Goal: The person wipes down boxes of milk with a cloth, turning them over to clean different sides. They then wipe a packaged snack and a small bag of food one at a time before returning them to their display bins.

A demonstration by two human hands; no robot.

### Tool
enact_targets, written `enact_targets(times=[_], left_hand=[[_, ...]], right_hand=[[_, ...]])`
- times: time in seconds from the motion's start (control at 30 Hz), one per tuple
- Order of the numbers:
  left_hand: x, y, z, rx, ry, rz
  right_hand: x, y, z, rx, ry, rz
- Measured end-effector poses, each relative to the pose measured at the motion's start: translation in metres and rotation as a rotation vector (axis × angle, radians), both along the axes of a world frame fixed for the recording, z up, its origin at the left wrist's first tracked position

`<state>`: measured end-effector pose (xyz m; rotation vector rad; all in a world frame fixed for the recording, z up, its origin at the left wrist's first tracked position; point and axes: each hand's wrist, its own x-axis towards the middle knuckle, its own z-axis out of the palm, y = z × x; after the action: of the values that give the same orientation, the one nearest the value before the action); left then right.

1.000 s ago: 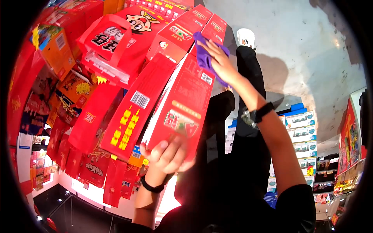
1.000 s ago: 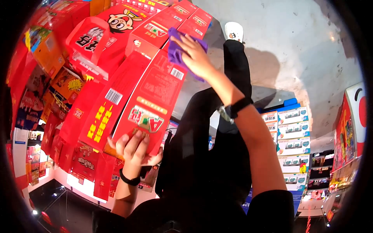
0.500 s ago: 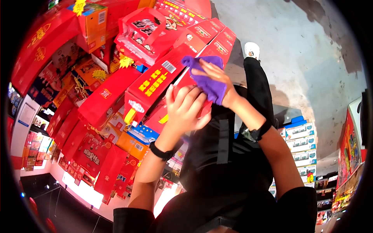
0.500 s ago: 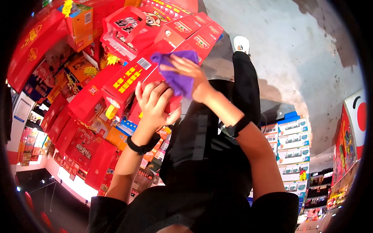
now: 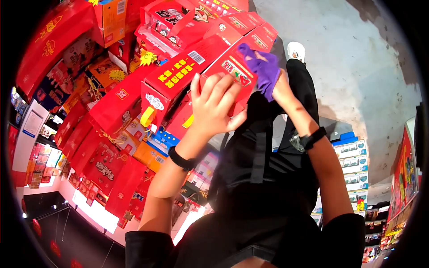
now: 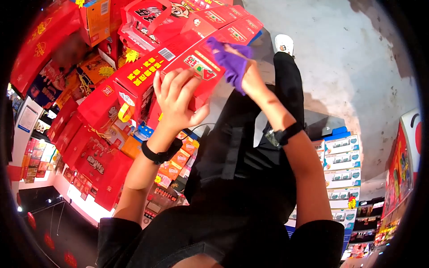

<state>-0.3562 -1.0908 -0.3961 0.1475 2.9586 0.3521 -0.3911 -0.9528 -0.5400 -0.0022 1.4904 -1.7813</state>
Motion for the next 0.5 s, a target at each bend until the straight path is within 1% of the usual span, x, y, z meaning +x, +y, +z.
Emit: enact_targets(times=[0.07,0.1,0.13,0.17,0.2,0.27,0.3,0.33,0.4,0.47,0.5], left_hand=[[0.001,-0.002,-0.002,0.019,0.045,0.003],[0.003,-0.004,-0.001,0.002,0.036,-0.013],[0.005,-0.003,-0.003,0.047,0.071,0.036],[0.007,-0.004,-0.007,0.082,0.138,0.041],[0.007,-0.005,-0.010,0.116,0.203,0.045],[0.006,-0.005,-0.008,0.085,0.190,0.024],[0.005,-0.005,-0.006,0.063,0.155,0.025],[0.006,-0.005,-0.004,0.039,0.117,0.029],[0.008,-0.006,-0.005,0.059,0.117,0.029],[0.006,-0.005,-0.004,0.050,0.106,0.024],[0.005,-0.004,-0.002,0.038,0.104,0.015]], right_hand=[[-0.004,0.001,0.027,-0.150,0.163,0.083],[-0.004,-0.004,0.040,-0.250,0.204,0.026],[-0.004,-0.009,0.051,-0.347,0.243,-0.036],[-0.002,-0.013,0.061,-0.416,0.225,-0.089],[0.000,-0.020,0.057,-0.482,0.197,-0.122],[0.000,-0.026,0.050,-0.527,0.324,-0.174],[0.000,-0.027,0.045,-0.523,0.329,-0.178],[0.001,-0.028,0.041,-0.452,0.341,-0.184],[0.000,-0.029,0.031,-0.307,0.381,-0.176],[0.003,-0.030,0.004,-0.150,0.520,-0.086],[0.004,-0.031,0.006,-0.197,0.156,-0.173]])
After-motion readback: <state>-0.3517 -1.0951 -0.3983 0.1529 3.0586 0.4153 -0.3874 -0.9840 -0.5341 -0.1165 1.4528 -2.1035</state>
